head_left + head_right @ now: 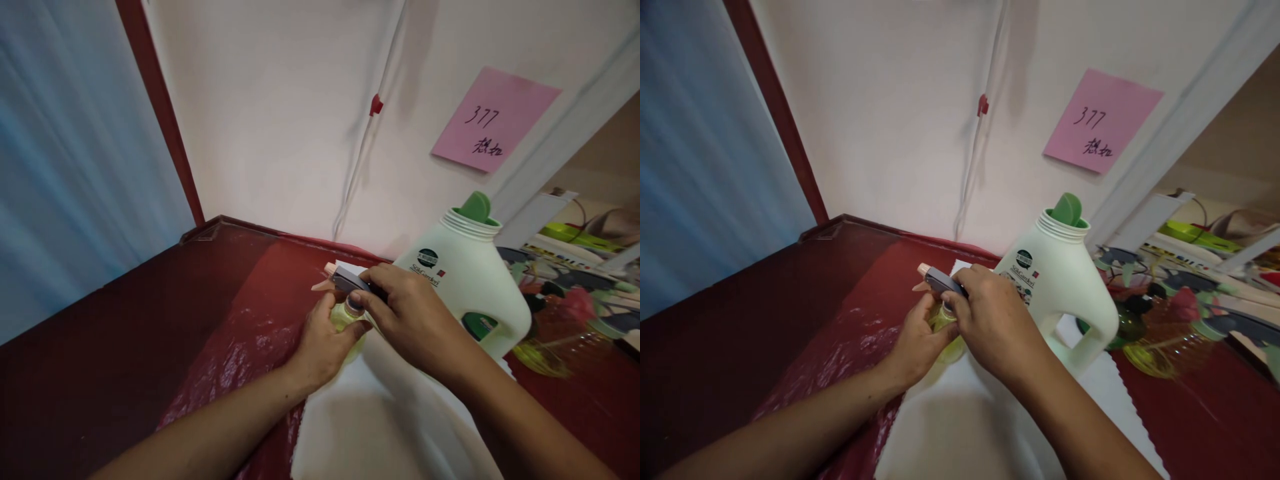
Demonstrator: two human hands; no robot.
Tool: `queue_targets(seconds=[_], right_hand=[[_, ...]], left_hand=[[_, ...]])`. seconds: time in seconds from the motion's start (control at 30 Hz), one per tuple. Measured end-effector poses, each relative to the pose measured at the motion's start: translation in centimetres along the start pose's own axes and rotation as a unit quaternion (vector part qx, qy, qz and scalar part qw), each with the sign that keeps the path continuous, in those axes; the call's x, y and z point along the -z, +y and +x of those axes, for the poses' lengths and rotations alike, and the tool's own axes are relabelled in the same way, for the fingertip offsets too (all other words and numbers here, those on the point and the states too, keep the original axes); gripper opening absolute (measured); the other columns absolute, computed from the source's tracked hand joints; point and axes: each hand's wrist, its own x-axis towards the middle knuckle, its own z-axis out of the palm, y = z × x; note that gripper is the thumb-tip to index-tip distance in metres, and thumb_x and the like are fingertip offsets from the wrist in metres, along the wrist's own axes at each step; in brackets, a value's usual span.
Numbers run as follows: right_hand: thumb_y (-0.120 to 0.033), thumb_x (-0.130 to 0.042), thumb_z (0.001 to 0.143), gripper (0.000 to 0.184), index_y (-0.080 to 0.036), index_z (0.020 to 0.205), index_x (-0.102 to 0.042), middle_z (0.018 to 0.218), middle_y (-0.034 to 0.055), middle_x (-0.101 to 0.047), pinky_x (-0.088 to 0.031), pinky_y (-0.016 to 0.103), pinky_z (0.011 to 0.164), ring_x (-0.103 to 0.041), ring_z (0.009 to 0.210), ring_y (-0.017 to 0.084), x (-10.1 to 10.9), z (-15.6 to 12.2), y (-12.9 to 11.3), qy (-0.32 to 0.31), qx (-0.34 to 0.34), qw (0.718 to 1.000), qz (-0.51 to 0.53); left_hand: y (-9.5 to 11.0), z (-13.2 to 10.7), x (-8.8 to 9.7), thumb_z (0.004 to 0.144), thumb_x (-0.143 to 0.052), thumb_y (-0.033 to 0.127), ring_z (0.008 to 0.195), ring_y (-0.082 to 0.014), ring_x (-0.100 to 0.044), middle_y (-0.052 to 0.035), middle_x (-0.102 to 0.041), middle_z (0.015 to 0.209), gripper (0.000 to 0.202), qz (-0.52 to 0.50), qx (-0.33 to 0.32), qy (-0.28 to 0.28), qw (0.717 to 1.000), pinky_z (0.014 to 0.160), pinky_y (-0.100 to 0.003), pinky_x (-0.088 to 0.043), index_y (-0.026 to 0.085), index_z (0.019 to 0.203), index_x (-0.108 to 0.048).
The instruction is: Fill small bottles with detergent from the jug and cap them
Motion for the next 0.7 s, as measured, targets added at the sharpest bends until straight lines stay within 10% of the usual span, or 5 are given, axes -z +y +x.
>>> queue_targets(seconds=[0.7], right_hand=[[-0.015,-0.061,0.092,0.014,-0.018,0.079,-0.065,0.081,0.0032,-0.065,-0.038,0.033,0.072,-0.058,0.078,0.02,-1.5,-0.5,0.2,0.049,-0.014,0.997,0.063]], left_hand=[[0.9,-0.3,-0.5,0.074,-0.085,0.027,0.109,-0.0246,-0.064,-0.0071,-0.071,0.118,0.046,-0.058,0.001,0.009,0.998,0.095,-0.035,-0.047,0.019,0.114,-0.063]])
